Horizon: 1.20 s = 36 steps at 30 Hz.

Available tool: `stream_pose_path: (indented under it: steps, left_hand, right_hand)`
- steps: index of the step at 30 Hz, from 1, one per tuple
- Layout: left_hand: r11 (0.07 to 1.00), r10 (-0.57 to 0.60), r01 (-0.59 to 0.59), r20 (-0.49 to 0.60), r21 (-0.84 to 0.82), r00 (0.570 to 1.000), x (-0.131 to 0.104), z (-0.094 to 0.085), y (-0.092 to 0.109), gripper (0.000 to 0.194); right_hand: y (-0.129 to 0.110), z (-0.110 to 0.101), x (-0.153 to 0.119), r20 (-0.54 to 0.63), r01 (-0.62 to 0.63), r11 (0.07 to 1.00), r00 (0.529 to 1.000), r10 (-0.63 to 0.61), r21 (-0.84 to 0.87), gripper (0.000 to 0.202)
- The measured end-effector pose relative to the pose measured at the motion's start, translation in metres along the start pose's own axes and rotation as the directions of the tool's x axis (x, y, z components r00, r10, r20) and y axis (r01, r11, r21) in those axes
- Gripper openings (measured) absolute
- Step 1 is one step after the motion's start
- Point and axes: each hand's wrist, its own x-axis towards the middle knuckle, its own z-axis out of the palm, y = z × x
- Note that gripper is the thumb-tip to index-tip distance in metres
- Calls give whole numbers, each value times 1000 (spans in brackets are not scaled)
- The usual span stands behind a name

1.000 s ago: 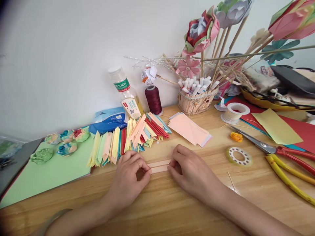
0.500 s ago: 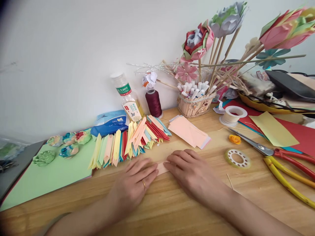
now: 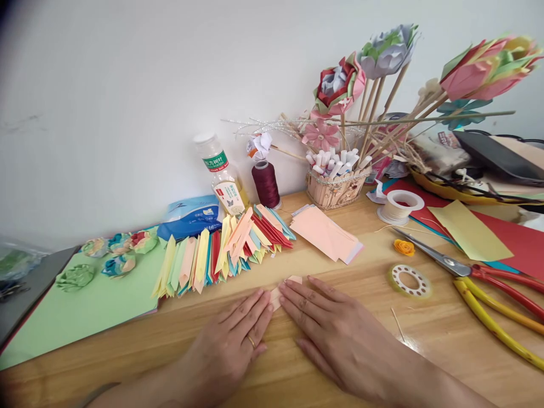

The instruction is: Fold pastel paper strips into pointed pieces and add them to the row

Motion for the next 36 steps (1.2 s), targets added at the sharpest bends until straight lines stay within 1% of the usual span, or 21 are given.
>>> stream_pose_path:
  steps: [4,7,12,16,21,25,28,32,34,36]
  left_hand:
    - [1000,-5,5,-4,2,1000,0,0,0,37]
    - [1000,-11,11,-6,-20,1000,-1,-1,-1,36]
    - [1000,-23,23,-44,-13,999,0,-2,-1,35]
    - [998,-54,53,-76,-13,996,2,-2,0,36]
    - [999,-53,52,-66,-10,996,3,-3,0,35]
    - [998,-57,56,-47,-22,997,1,-2,-1,36]
    - [998,-53,52,-40,-28,998,0,-1,0,36]
    - [998,-56,54,-46,-30,997,-1,0,1,35]
    - [998,-59,58,-53,-27,997,-1,-1,2,35]
    - [998,-56,55,-47,-21,997,0,-1,2,35]
  right_hand:
    - [-1,2,0,-26,-28,999,999,29,33,52]
    - [-1,1,-1,-12,-27,999,1000,27,34,53]
    - [0,-1,-3,-1,-36,999,999,37,40,54]
    - [4,-1,-7,-7,-43,999,999,43,-9,54]
    - [12,0,-17,-39,-81,996,996,79,-44,53]
    - [15,2,-22,-62,-104,992,993,100,-74,48]
    - [11,1,-19,-90,-88,991,993,79,-104,47]
    - [-1,-3,-13,-48,3,993,999,-8,-116,51]
    - [-8,-5,-12,-37,-1,993,999,-3,-122,49]
    - [-13,-5,-12,-52,-29,992,998,23,-120,47]
